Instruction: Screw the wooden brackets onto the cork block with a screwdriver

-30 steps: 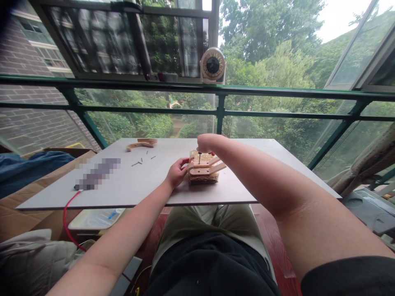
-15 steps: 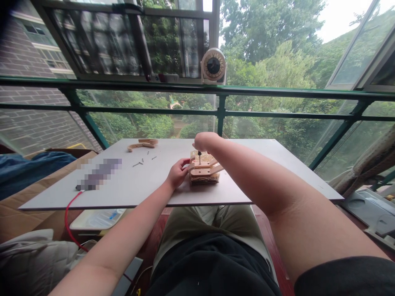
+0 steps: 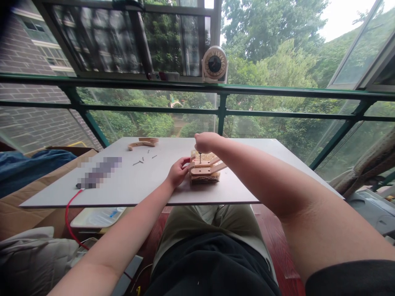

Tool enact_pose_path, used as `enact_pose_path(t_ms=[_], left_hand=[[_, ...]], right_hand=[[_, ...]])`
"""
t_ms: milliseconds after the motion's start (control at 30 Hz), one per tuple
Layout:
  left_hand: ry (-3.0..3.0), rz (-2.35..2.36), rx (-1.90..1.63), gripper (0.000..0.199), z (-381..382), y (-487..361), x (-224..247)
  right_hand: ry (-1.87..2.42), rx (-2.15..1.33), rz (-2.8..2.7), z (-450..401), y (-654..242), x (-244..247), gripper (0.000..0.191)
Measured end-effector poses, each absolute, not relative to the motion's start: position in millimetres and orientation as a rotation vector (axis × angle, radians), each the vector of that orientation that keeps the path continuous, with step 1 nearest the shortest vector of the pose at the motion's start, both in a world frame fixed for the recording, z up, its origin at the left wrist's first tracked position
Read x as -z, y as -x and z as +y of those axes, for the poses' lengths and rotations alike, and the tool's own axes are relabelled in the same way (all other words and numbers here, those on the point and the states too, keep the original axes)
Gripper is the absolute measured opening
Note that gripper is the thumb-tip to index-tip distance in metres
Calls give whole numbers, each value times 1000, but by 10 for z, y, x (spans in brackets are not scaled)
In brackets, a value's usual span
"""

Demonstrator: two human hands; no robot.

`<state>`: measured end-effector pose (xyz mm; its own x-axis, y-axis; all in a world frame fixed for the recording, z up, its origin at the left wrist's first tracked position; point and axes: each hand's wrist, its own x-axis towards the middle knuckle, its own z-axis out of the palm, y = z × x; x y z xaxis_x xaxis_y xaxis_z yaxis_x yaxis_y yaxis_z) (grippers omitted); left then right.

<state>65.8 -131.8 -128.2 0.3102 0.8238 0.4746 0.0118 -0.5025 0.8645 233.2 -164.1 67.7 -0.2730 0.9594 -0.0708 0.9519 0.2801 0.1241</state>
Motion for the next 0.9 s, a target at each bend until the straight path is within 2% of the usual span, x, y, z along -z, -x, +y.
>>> enact_pose_path(t_ms=[133,400,900], left_hand=[[-1782,753,-1277,46,-1318,-657,1292],[-1796,751,-1286,46,-1342,-666,1267],[-1798,771,-1289,46,-1305,-664,1313]], right_hand=[[-1786,-214,2453,-1699,-2361,-654,37],[-1738,-240,2406,-1651,-2333,-709,34],[-1948,71,2150,-1510,-2344,-633,36]])
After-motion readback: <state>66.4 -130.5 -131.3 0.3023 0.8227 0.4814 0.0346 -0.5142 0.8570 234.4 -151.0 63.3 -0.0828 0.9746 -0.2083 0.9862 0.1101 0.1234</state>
